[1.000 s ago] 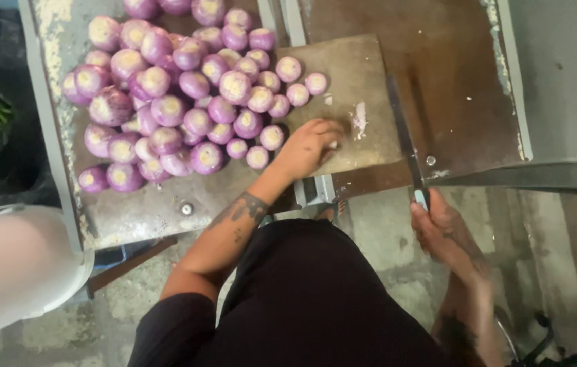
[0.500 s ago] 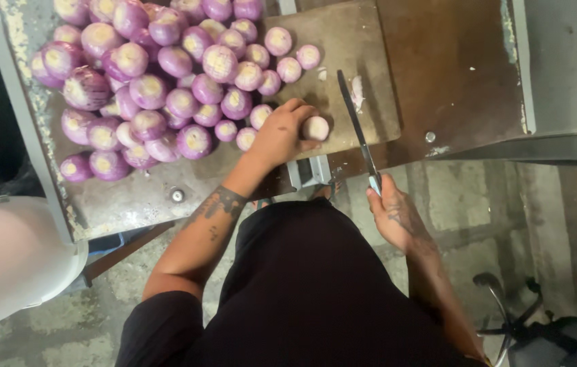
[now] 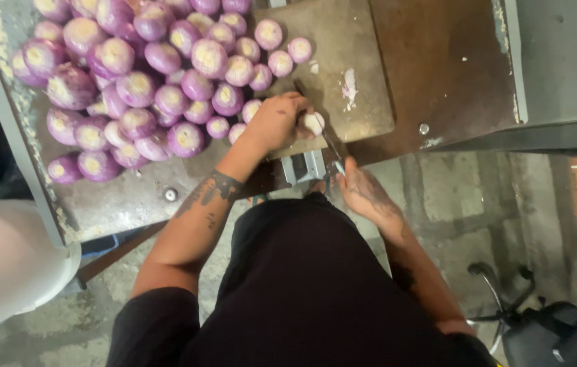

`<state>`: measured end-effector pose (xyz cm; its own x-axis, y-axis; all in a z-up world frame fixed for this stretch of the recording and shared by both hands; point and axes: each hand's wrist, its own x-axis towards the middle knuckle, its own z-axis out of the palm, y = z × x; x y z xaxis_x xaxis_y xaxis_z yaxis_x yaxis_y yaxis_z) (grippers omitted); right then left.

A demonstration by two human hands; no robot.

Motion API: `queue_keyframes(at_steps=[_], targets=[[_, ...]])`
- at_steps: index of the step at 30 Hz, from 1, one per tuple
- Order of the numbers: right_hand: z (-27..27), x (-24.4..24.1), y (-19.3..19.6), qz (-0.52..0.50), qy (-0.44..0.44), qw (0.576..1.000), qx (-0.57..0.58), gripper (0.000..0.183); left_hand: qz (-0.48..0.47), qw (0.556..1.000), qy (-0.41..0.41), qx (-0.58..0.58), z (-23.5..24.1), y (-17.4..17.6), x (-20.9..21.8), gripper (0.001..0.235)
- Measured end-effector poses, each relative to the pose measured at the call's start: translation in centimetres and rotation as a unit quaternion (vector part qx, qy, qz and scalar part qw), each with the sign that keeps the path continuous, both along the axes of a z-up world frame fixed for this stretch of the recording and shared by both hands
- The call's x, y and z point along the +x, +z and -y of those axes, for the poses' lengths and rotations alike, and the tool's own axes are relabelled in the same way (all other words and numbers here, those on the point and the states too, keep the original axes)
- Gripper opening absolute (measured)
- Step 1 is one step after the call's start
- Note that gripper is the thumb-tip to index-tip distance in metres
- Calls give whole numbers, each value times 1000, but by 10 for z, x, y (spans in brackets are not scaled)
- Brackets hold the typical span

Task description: The person chops several onions by hand with a knife on a wooden cutting board, moving the chopped pieces aside and occasionally reaching for more whole onions from a pile.

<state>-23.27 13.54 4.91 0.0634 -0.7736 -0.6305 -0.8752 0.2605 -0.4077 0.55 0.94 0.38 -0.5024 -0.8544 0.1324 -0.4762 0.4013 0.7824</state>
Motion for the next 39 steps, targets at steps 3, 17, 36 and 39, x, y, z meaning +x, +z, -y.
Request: queue_keyframes(at_steps=[3,17,36,39], targets=[[-11,-21,22,-15,43,999,-3,36,-2,1000,-3,19,2,-1,0,46],[-1,5,7,-11,48,997,-53,33,-37,997,46,44,-12,-8,-1,46],[-12,-17,-33,26,-23,992,-120,30,24,1000,-1,6,-10,-1,-3,44],[-10,-41,-26,10,48,992,-120,28,4,1000,-1,-29,-3,-4,-6,46]])
